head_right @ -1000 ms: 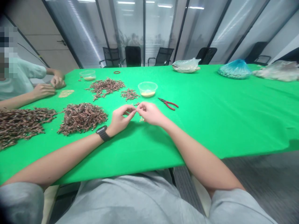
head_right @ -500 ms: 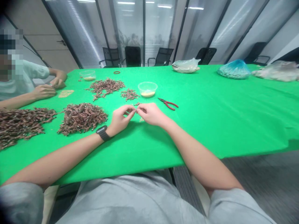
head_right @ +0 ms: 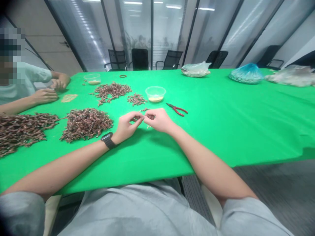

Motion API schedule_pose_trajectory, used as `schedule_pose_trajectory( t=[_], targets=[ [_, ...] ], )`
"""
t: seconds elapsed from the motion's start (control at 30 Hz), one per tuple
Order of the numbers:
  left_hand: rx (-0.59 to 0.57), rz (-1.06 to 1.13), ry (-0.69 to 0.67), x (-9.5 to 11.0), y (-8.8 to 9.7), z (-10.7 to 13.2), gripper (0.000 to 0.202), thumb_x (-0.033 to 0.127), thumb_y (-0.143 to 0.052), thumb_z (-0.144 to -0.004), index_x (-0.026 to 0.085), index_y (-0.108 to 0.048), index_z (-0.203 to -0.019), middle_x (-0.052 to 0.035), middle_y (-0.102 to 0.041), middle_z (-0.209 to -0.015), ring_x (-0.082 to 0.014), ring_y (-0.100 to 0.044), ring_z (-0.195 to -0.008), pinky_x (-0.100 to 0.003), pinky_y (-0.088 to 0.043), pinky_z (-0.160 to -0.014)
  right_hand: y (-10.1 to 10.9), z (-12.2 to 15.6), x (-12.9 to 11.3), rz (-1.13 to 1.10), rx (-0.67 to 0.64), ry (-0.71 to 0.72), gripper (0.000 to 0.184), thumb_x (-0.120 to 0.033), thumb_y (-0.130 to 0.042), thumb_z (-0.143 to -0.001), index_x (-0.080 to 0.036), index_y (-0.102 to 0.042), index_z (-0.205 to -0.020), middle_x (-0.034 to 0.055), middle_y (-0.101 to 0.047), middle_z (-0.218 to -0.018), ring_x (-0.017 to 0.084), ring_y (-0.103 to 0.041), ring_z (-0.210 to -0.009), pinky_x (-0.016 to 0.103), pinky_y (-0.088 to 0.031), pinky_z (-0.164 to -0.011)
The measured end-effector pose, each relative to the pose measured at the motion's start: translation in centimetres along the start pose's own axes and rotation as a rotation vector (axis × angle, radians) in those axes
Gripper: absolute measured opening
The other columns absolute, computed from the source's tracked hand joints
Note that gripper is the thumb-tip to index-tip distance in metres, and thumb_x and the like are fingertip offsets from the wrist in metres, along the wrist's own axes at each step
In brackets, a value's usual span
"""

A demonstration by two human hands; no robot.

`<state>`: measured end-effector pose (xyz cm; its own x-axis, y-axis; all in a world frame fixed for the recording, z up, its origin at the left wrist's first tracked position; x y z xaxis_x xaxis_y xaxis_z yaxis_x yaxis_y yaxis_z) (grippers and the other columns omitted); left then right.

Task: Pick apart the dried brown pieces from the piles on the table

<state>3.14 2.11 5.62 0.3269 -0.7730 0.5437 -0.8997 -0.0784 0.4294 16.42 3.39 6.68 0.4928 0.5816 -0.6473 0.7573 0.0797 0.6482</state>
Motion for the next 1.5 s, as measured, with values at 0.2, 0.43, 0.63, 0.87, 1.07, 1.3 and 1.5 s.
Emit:
schedule_pose_trajectory(
  t=[0.2, 0.43, 0.63, 0.87, 1.07, 1.3, 1.5],
  targets=[
    [-0.006, 0.017, 0.005, 0.0, -0.1, 0.0, 0.014, 0.028, -0.063, -0.094, 0.017, -0.070, -0.098, -0.0041, -0.073, -0.090, -0.0120, -0.066, -0.078, -0.021, -0.054, -0.068, 0.3, -0.1, 0.1, -0.002, 0.051, 0.018, 0.021, -0.024, -0.055, -0.079, -0.016, -0.056, -0.059, -0.0046, -0.043, -0.053, 0.009, -0.038, -0.054, 0.025, -0.027, -0.055],
    [-0.018, 0.061, 0.046, -0.2, -0.1, 0.0, 0.020, 0.033, -0.062, -0.094, 0.016, -0.070, -0.101, -0.0061, -0.073, -0.094, -0.0130, -0.067, -0.081, -0.023, -0.054, -0.070, 0.4, 0.0, -0.1, -0.038, 0.075, 0.011, 0.022, -0.023, -0.054, -0.079, -0.016, -0.054, -0.059, -0.0043, -0.041, -0.054, 0.009, -0.037, -0.056, 0.025, -0.027, -0.055],
    [-0.070, 0.296, 0.070, -0.4, -0.7, 0.1, 0.035, 0.034, -0.051, -0.101, 0.017, -0.055, -0.132, -0.0084, -0.069, -0.105, -0.0123, -0.068, -0.082, -0.027, -0.056, -0.080, 1.1, -0.1, 0.3, -0.152, 0.129, -0.064, 0.023, -0.027, -0.051, -0.082, -0.017, -0.055, -0.061, -0.0028, -0.046, -0.058, 0.010, -0.042, -0.057, 0.025, -0.031, -0.055],
    [-0.086, 0.373, 0.056, -0.7, -1.2, 0.2, 0.054, 0.028, -0.057, -0.098, 0.018, -0.038, -0.148, -0.0099, -0.070, -0.105, -0.0186, -0.068, -0.102, -0.036, -0.055, -0.095, 0.3, -0.2, 0.9, -0.335, 0.070, -0.165, 0.019, -0.029, -0.052, -0.079, -0.016, -0.061, -0.070, -0.0023, -0.053, -0.059, 0.010, -0.048, -0.053, 0.024, -0.037, -0.052],
    [-0.073, 0.325, 0.089, -0.8, -1.1, 0.3, 0.039, 0.024, -0.059, -0.097, 0.016, -0.052, -0.134, -0.0115, -0.071, -0.111, -0.0187, -0.070, -0.103, -0.035, -0.056, -0.096, 0.1, -0.2, 0.5, -0.256, 0.047, -0.103, 0.022, -0.030, -0.052, -0.083, -0.016, -0.060, -0.067, -0.0028, -0.051, -0.057, 0.010, -0.046, -0.054, 0.024, -0.034, -0.054],
    [-0.063, 0.332, 0.103, -0.8, -1.0, 0.3, 0.032, 0.022, -0.060, -0.095, 0.016, -0.053, -0.126, -0.0122, -0.071, -0.116, -0.0194, -0.071, -0.105, -0.036, -0.057, -0.096, -0.1, -0.1, 0.1, -0.178, 0.042, -0.068, 0.025, -0.029, -0.051, -0.086, -0.017, -0.060, -0.067, -0.0025, -0.051, -0.058, 0.011, -0.045, -0.057, 0.024, -0.033, -0.057],
    [-0.065, 0.300, 0.100, -0.6, -0.9, 0.3, 0.031, 0.023, -0.060, -0.095, 0.017, -0.053, -0.125, -0.0119, -0.072, -0.116, -0.0209, -0.072, -0.108, -0.036, -0.058, -0.097, -0.1, -0.2, 0.3, -0.174, 0.038, -0.064, 0.025, -0.029, -0.050, -0.087, -0.017, -0.061, -0.068, -0.0023, -0.052, -0.059, 0.012, -0.045, -0.059, 0.025, -0.033, -0.059]
  ],
)
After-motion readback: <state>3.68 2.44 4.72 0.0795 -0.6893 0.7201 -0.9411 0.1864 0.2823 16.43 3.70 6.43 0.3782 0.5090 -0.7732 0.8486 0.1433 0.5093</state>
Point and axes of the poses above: each hand's wrist, its own z-axis away from the middle knuckle, its own y-axis out of the back of the hand, x = y × z, the point moved 8 cm from there along -z, towards the middle knuckle
